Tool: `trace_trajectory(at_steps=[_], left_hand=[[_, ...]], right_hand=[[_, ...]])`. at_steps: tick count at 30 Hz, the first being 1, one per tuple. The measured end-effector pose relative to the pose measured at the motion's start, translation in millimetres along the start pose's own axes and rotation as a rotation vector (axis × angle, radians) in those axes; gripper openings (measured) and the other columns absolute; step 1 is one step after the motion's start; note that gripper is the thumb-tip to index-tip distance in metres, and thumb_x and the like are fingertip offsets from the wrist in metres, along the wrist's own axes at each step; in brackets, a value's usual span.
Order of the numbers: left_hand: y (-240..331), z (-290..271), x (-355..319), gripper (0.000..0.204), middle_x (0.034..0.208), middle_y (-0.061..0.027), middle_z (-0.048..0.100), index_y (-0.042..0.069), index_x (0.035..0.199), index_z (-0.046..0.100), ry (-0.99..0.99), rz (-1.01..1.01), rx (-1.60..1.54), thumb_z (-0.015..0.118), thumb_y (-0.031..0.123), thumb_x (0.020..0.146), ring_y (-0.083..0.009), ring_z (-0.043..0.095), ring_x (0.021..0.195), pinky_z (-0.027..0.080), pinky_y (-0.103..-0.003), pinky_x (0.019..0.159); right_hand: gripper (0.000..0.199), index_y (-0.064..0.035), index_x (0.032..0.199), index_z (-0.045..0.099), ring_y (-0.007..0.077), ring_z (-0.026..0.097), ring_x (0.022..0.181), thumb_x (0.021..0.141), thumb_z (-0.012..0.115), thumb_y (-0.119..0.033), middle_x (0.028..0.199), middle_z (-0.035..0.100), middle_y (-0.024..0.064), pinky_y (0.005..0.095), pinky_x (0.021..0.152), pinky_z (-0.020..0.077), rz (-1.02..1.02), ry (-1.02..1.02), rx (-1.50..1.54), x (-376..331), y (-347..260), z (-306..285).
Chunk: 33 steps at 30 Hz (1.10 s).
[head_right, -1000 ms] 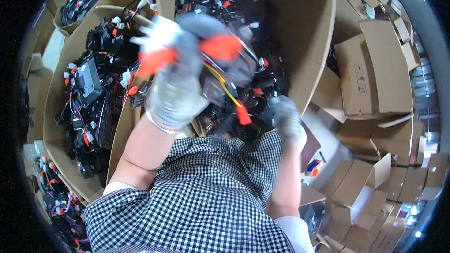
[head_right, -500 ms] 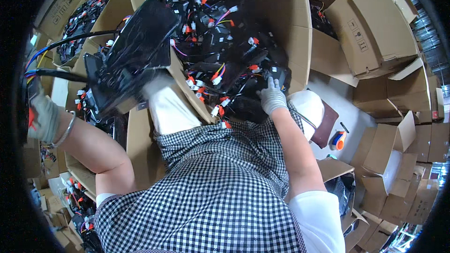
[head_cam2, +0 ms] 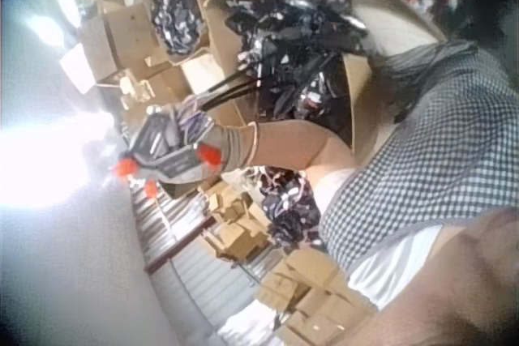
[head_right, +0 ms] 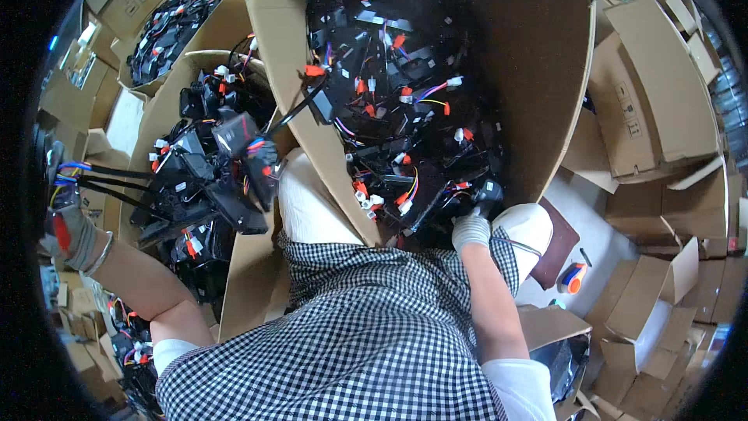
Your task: Sorting and untangling electronic cable assemblies from plastic housings in a warehouse environment.
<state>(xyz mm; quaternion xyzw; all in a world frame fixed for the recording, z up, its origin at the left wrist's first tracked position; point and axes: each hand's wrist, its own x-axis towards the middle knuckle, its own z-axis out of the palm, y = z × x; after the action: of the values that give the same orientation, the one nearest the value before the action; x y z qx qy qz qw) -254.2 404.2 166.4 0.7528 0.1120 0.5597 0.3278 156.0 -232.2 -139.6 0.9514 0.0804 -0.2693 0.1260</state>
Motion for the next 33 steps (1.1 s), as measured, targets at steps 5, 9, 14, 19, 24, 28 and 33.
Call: trace_trajectory(at_steps=[5,9,14,19,24,28,33], left_hand=[[102,70,13,0.041,0.113,-0.0129,0.06,-0.001,0.13,0.045,0.007,0.0,0.232,0.046,0.021,0.096,-0.0181,0.063,0.089,0.053,-0.026,0.075],[101,60,31,0.039,0.109,-0.0121,0.061,0.001,0.129,0.047,0.15,-0.011,0.255,0.048,0.021,0.095,-0.0173,0.062,0.087,0.053,-0.026,0.073],[47,34,61,0.039,0.098,-0.0066,0.063,0.004,0.122,0.054,0.337,-0.233,0.327,0.057,0.025,0.089,-0.017,0.061,0.085,0.049,-0.03,0.074],[24,126,44,0.055,0.09,-0.0039,0.063,0.001,0.126,0.051,0.521,-0.457,0.49,0.068,0.03,0.082,-0.0136,0.058,0.076,0.047,-0.031,0.066],[160,308,-60,0.039,0.108,-0.0101,0.059,0.004,0.118,0.056,-0.144,-0.325,0.026,0.065,0.015,0.082,-0.0198,0.053,0.106,0.042,-0.033,0.094],[178,423,-140,0.044,0.084,-0.0161,0.06,0.005,0.108,0.056,-0.918,0.167,0.445,0.065,0.028,0.072,-0.0308,0.063,0.077,0.049,-0.042,0.066],[89,507,-256,0.072,0.117,-0.017,0.053,0.002,0.127,0.039,-1.069,-0.579,0.896,0.066,0.047,0.078,-0.0292,0.059,0.101,0.05,-0.04,0.081]], right_hand=[[0.028,-0.0139,0.111,0.061,0.0243,0.064,0.091,0.086,0.052,-0.022,0.102,0.065,0.008,0.0355,0.075,0.0515,-0.615,0.145,0.275,5,40,-19],[0.026,-0.0139,0.099,0.062,0.0299,0.062,0.071,0.074,0.057,-0.011,0.084,0.064,0.0095,0.039,0.066,0.0511,-0.263,0.426,-0.075,-38,95,-77],[0.015,-0.0071,0.093,0.061,0.034,0.062,0.077,0.08,0.054,-0.008,0.084,0.061,0.0171,0.0414,0.068,0.0498,-0.24,0.707,0.095,-51,183,-71],[0.018,-0.01,0.093,0.061,0.0199,0.064,0.084,0.092,0.051,-0.025,0.085,0.064,0.0048,0.0332,0.074,0.0515,0.446,0.972,0.02,-105,221,-115],[0.035,-0.011,0.117,0.06,0.0213,0.064,0.08,0.097,0.042,-0.034,0.095,0.068,0.0079,0.0301,0.072,0.0497,0.764,1.497,0.237,-234,250,-159],[0.028,-0.0011,0.114,0.062,0.0183,0.064,0.076,0.095,0.048,-0.016,0.095,0.067,0.0127,0.0297,0.062,0.0508,0.384,1.827,0.303,-220,256,-139],[0.029,0.0001,0.11,0.063,0.0153,0.052,0.05,0.093,0.05,-0.019,0.066,0.06,0.0079,0.029,0.05,0.0453,-0.019,1.813,0.538,-238,173,-156]])
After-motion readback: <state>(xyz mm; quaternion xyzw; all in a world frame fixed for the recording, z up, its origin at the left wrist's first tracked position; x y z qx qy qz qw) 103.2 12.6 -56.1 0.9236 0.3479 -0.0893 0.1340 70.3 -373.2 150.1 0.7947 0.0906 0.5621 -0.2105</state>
